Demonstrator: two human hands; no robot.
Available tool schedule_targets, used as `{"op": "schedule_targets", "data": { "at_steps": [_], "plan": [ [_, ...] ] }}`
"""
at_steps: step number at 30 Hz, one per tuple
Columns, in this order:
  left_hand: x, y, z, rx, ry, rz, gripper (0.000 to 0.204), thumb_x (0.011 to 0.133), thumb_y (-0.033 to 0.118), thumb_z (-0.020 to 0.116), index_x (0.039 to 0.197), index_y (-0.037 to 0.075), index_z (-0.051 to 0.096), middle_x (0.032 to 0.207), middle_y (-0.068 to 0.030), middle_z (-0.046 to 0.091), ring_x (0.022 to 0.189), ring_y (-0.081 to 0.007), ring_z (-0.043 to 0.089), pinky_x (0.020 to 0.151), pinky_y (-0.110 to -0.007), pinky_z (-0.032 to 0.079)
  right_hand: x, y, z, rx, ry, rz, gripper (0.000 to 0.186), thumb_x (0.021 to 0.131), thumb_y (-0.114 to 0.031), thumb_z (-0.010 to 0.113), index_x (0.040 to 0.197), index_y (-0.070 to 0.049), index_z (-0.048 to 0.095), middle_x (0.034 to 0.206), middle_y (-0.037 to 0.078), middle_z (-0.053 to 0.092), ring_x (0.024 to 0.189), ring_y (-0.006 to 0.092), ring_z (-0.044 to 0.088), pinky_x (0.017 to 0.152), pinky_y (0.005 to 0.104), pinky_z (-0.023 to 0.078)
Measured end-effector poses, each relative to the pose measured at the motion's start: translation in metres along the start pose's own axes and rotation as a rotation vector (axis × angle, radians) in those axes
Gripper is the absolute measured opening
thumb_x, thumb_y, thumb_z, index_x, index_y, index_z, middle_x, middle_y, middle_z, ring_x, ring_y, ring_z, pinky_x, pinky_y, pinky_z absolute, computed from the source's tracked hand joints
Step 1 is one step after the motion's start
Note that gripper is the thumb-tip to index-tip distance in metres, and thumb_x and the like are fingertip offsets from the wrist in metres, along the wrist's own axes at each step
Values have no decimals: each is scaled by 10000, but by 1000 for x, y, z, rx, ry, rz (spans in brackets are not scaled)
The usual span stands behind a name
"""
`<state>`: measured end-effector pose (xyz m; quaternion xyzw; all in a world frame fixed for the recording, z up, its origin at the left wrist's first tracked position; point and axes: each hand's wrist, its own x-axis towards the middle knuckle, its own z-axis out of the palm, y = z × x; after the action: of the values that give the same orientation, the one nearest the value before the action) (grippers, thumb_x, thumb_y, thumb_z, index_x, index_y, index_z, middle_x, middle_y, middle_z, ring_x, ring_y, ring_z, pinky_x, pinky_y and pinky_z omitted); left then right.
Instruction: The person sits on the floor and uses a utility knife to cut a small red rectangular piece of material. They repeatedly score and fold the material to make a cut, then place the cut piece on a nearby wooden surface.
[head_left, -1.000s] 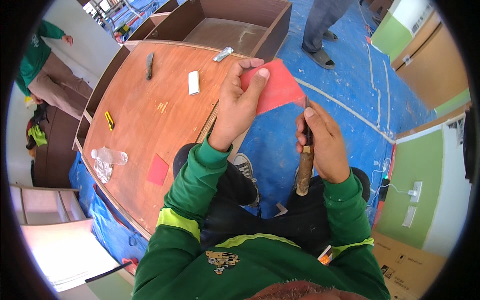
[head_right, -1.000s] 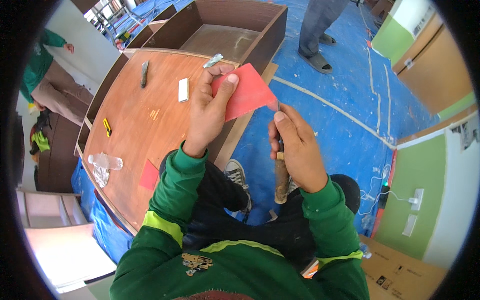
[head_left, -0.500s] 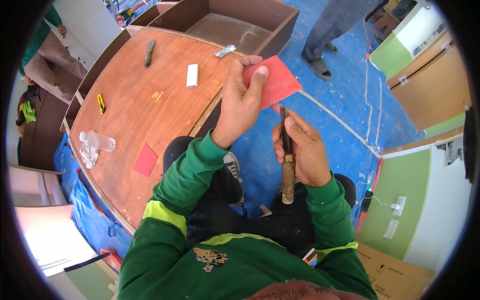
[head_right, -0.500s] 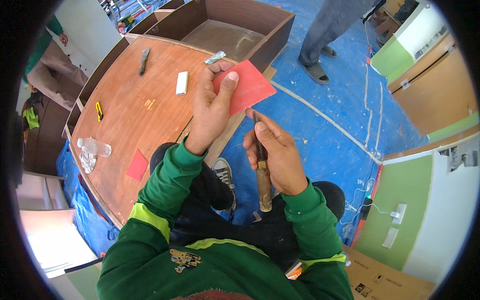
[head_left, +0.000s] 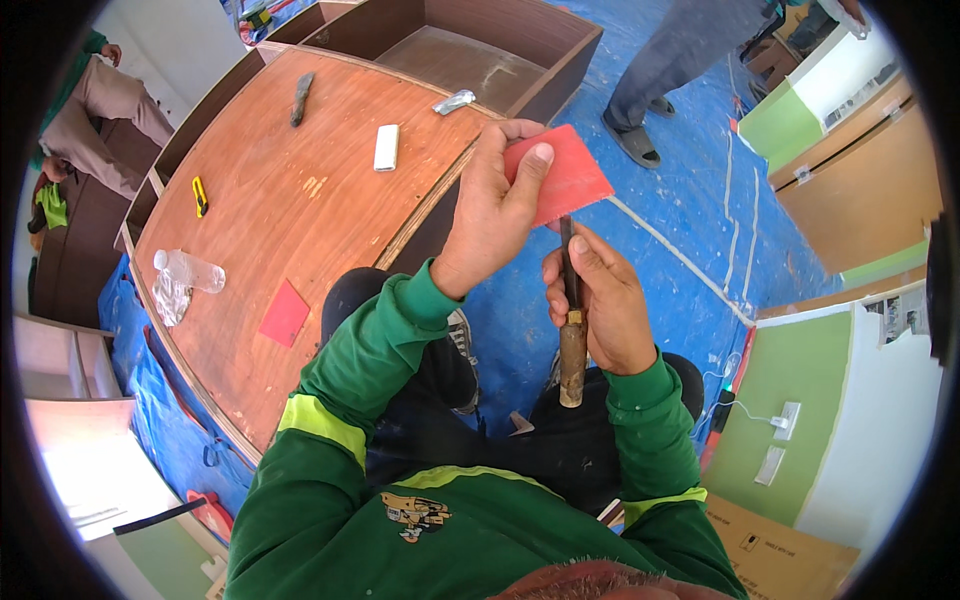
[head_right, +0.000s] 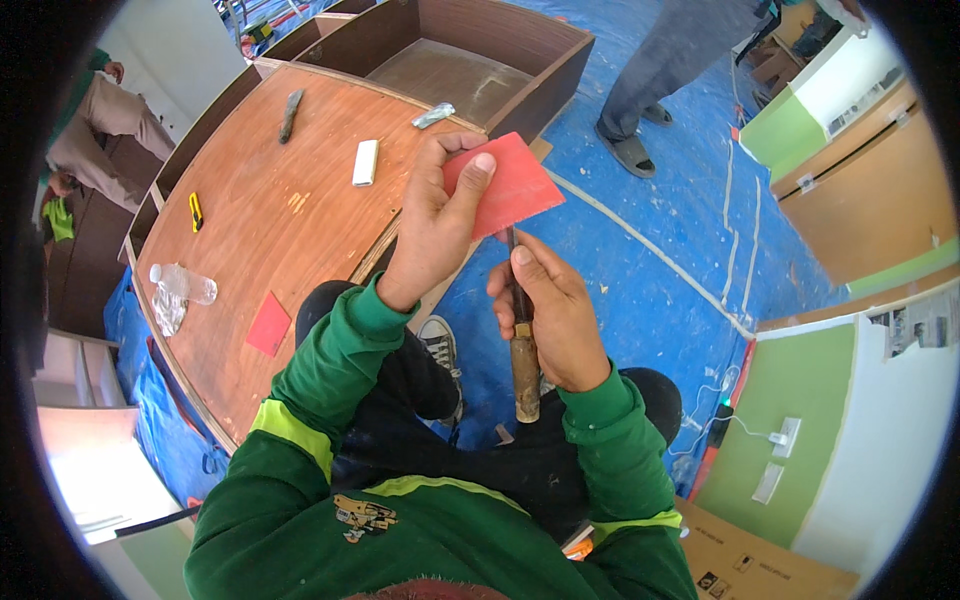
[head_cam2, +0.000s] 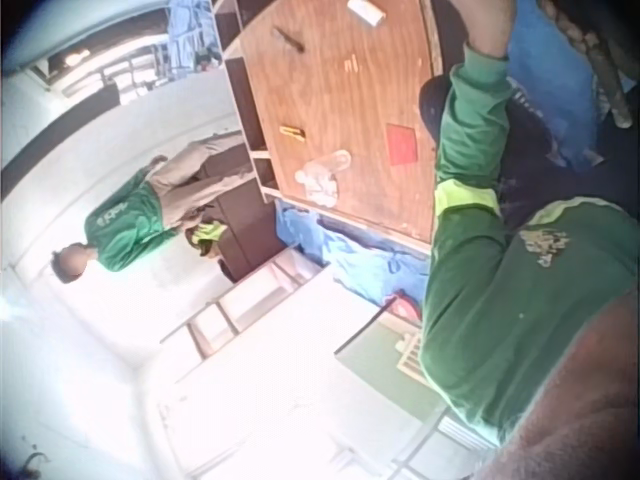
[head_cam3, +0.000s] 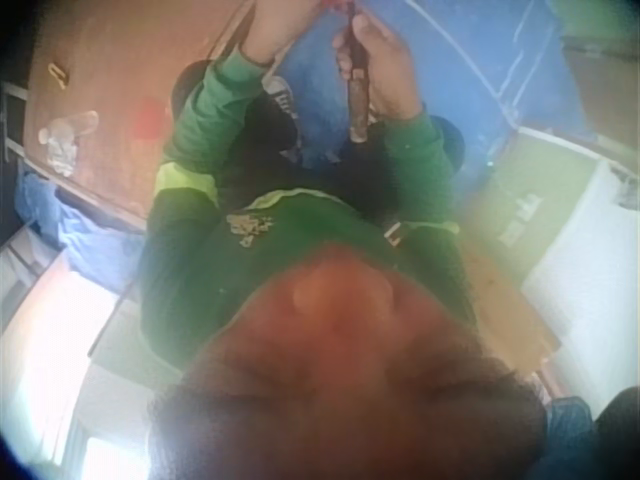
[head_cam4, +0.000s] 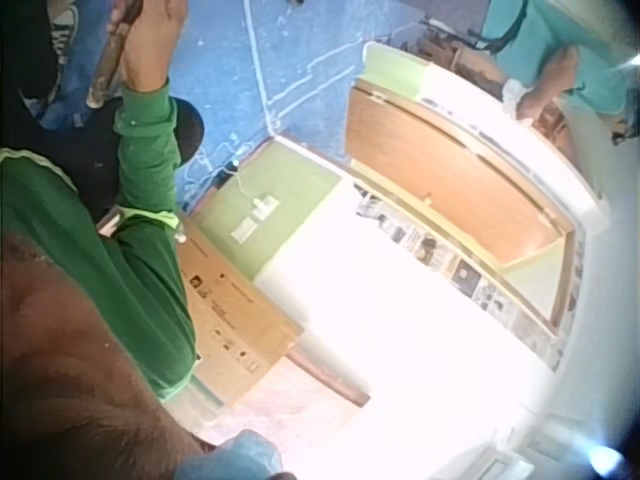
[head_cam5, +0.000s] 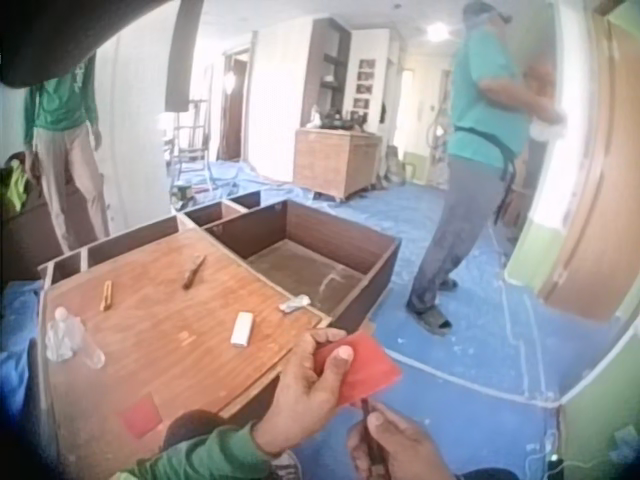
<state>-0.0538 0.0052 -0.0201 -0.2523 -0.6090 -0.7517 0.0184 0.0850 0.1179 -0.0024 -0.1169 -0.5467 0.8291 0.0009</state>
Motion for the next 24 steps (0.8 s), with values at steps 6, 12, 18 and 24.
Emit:
{"op": "schedule_targets", "data": {
  "at_steps": [6, 12, 18, 24],
  "plan": [
    [0, 4, 0, 0, 1, -5, 297, 1093, 224, 624, 1245, -30, 599, 1091, -162, 708, 975, -196, 695, 857, -356, 571, -1, 0, 1, -22, 18, -3, 501, 1152, -320, 511, 1535, 4, 507, 941, 53, 651, 661, 85, 583, 558, 246, 493],
    [-2, 2, 3, 24, 0, 42, 296, 1094, 231, 623, 1243, -23, 605, 1084, -158, 716, 968, -198, 696, 860, -364, 566, 1, 8, 3, -71, 77, 0, 494, 1153, -320, 508, 1532, -3, 512, 933, 43, 641, 657, 81, 575, 560, 244, 490],
    [-2, 8, -1, 23, 18, 39, 311, 1093, 242, 630, 1247, -25, 599, 1073, -162, 724, 955, -193, 701, 843, -360, 570, 0, 2, 2, -49, 61, 21, 492, 1153, -323, 506, 1528, -4, 515, 932, 42, 631, 662, 81, 570, 560, 247, 483],
    [0, 14, -3, -74, -32, -67, 315, 1092, 242, 631, 1254, -27, 595, 1068, -157, 723, 924, -180, 703, 807, -348, 577, -5, -4, 3, -54, 0, 9, 503, 1153, -345, 512, 1529, -9, 517, 932, 46, 625, 658, 84, 560, 563, 242, 479]
  ]
}}
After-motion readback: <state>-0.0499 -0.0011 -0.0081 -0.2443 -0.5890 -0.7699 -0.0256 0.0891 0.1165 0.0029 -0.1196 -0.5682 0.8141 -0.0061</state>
